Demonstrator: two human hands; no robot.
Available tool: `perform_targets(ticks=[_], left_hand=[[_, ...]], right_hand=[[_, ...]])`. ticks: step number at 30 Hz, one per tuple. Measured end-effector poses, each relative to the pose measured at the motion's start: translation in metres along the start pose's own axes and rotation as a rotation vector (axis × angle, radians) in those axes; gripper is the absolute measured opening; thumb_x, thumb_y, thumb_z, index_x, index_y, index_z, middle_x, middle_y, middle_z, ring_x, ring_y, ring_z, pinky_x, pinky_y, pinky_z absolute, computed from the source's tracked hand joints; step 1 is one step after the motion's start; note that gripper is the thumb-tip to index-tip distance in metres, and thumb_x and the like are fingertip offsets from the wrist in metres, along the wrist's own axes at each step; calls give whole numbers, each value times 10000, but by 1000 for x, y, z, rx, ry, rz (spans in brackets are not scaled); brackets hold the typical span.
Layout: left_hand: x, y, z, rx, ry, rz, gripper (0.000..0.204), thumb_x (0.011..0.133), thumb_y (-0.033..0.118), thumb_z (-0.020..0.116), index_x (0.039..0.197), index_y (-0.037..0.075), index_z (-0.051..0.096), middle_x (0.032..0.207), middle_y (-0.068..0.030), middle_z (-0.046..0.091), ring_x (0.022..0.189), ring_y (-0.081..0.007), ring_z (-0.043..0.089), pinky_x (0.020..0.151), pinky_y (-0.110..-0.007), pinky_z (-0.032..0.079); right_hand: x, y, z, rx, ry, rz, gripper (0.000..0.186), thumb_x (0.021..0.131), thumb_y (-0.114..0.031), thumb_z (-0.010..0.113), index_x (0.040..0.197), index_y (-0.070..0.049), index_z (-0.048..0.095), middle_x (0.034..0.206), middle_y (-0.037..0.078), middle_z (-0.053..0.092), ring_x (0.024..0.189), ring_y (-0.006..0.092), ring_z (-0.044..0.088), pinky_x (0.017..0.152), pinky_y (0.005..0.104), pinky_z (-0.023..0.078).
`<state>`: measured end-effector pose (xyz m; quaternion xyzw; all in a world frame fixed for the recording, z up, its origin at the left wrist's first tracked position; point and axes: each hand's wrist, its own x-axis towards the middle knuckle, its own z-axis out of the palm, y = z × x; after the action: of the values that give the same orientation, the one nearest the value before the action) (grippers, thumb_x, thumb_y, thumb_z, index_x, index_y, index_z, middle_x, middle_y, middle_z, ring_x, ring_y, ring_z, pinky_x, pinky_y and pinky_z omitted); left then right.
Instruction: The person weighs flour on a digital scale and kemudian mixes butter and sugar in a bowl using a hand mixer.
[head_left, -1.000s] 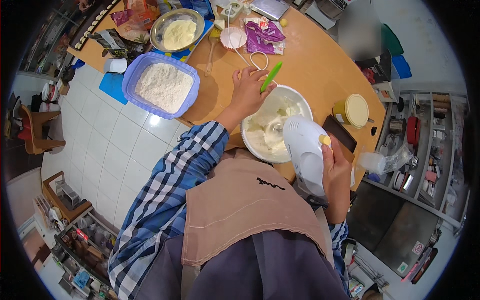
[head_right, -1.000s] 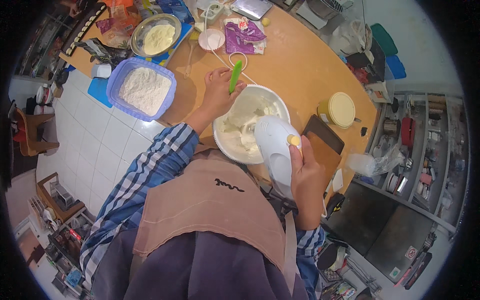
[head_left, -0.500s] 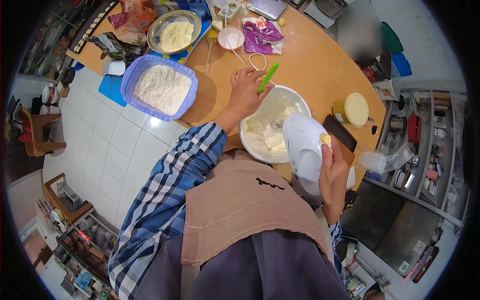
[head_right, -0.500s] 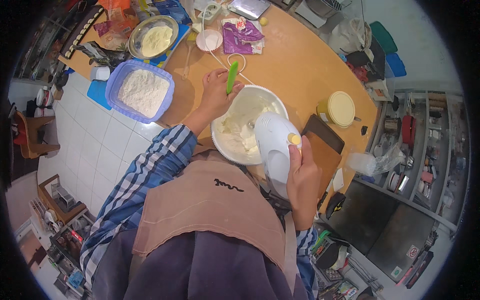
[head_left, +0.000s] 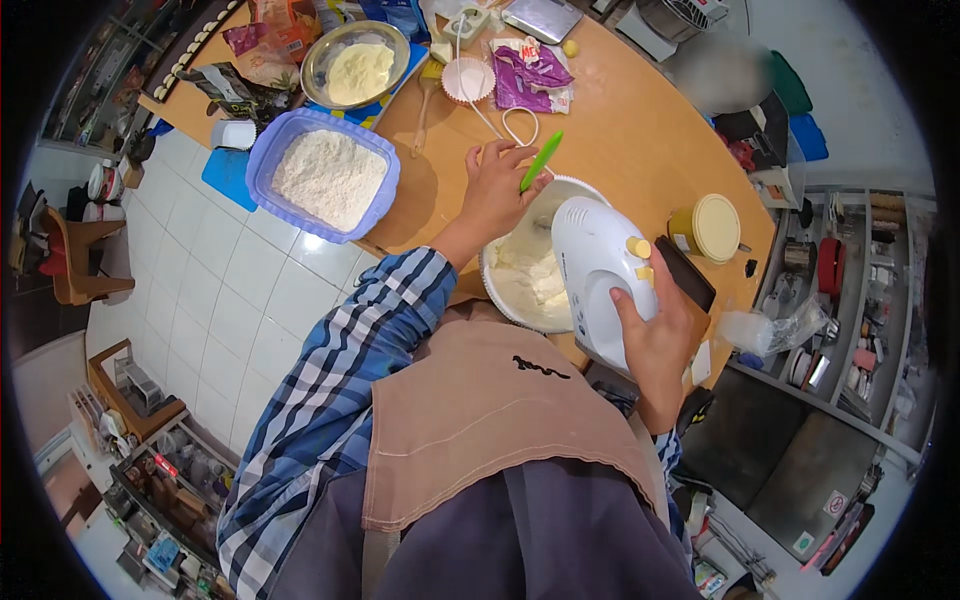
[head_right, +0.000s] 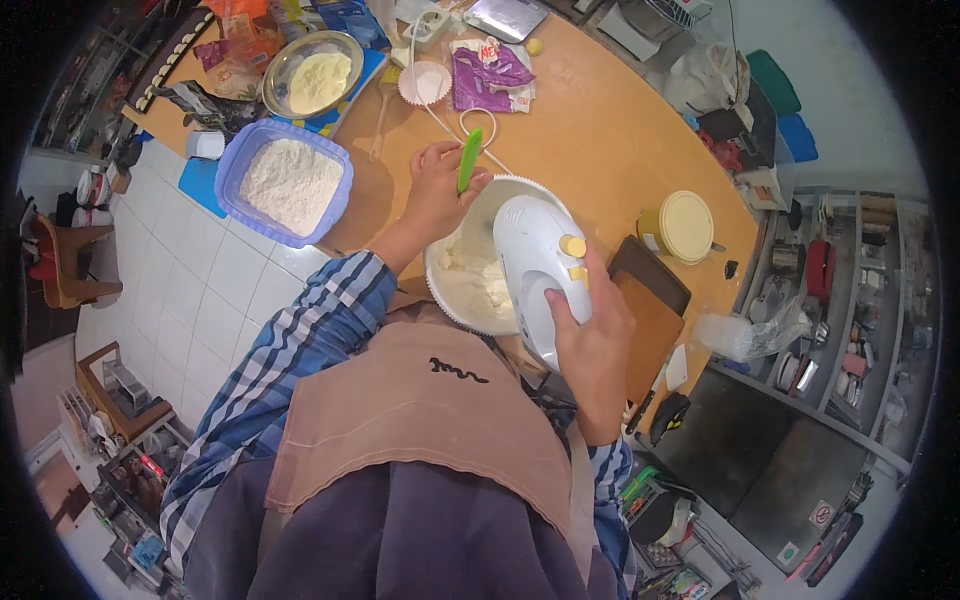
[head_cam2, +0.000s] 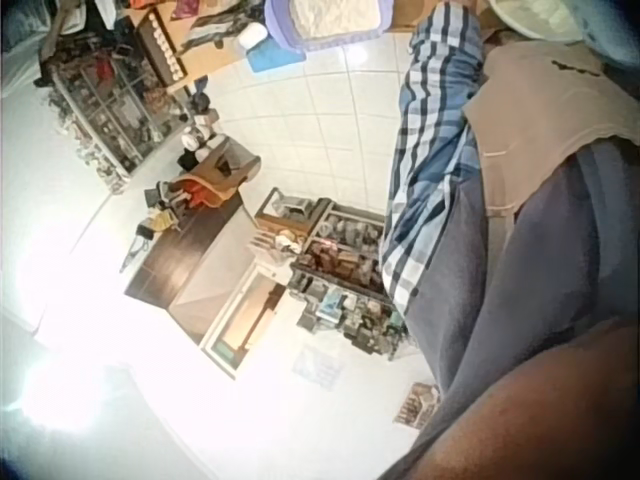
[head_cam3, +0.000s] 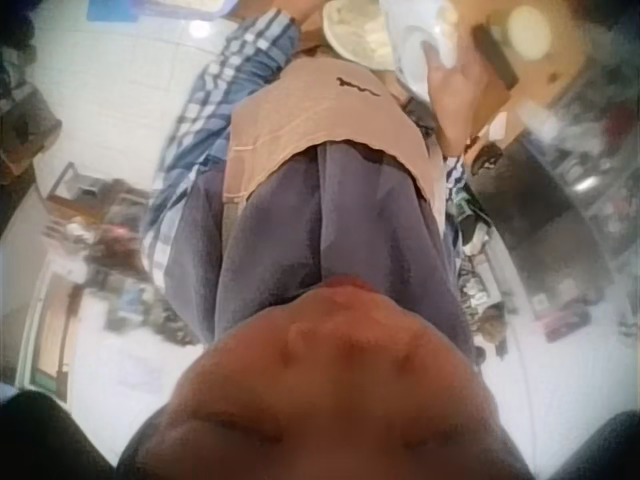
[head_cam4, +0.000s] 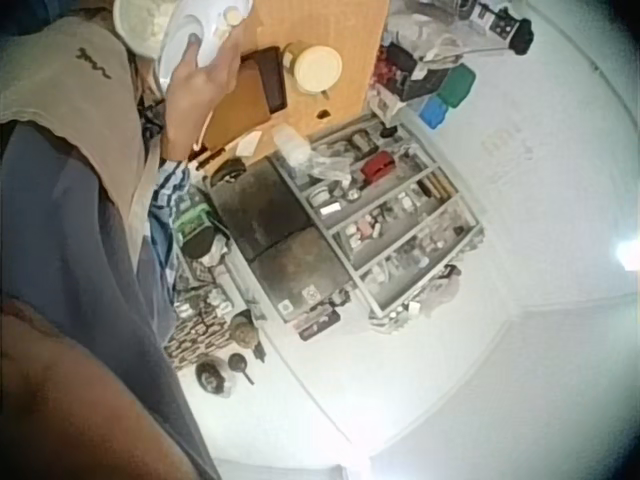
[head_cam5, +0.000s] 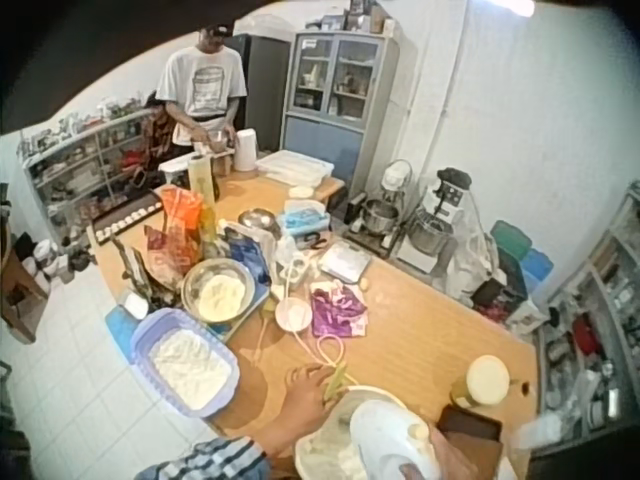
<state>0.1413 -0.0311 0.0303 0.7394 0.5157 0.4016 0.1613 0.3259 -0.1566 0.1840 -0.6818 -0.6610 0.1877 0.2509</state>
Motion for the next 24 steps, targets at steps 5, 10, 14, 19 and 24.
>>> perform_targets(ticks=[5, 10, 14, 19, 24], left_hand=[[-1, -1, 1, -1, -21, -13, 268, 882, 332, 614, 946, 96, 725, 1130, -59, 615, 1140, -274, 453, 1002, -444, 255], [1, 0, 1, -1, -32, -6, 262, 884, 321, 612, 948, 94, 726, 1132, -61, 619, 1142, -280, 455, 1004, -442, 255], [1, -1, 2, -2, -25, -11, 260, 886, 319, 610, 939, 93, 728, 1125, -65, 622, 1140, -285, 459, 1000, -444, 255], [1, -2, 1, 21, -65, -18, 259, 894, 317, 599, 935, 97, 729, 1140, -63, 621, 1142, -284, 460, 995, -446, 255], [1, -1, 2, 2, -77, -39, 281, 910, 333, 574, 938, 99, 728, 1181, -49, 616, 1160, -277, 452, 1001, -444, 243]], right_hand=[[5, -6, 5, -65, -35, 35, 564, 793, -108, 705, 1315, -46, 501, 1028, 247, 639, 941, 366, 640, 797, 394, 500], [8, -9, 7, -33, -54, 60, 559, 805, -123, 697, 1321, -49, 496, 1021, 255, 640, 937, 367, 647, 782, 400, 505], [7, -11, 11, 44, -67, 50, 570, 804, -112, 693, 1330, -46, 482, 1016, 267, 639, 930, 376, 652, 772, 402, 510], [6, -12, 9, 119, -124, 46, 586, 806, -80, 674, 1346, -36, 452, 1014, 282, 636, 940, 390, 650, 777, 395, 510], [3, -12, 9, 133, -146, 43, 600, 796, -68, 677, 1351, -39, 449, 1007, 287, 633, 933, 403, 644, 766, 399, 508]])
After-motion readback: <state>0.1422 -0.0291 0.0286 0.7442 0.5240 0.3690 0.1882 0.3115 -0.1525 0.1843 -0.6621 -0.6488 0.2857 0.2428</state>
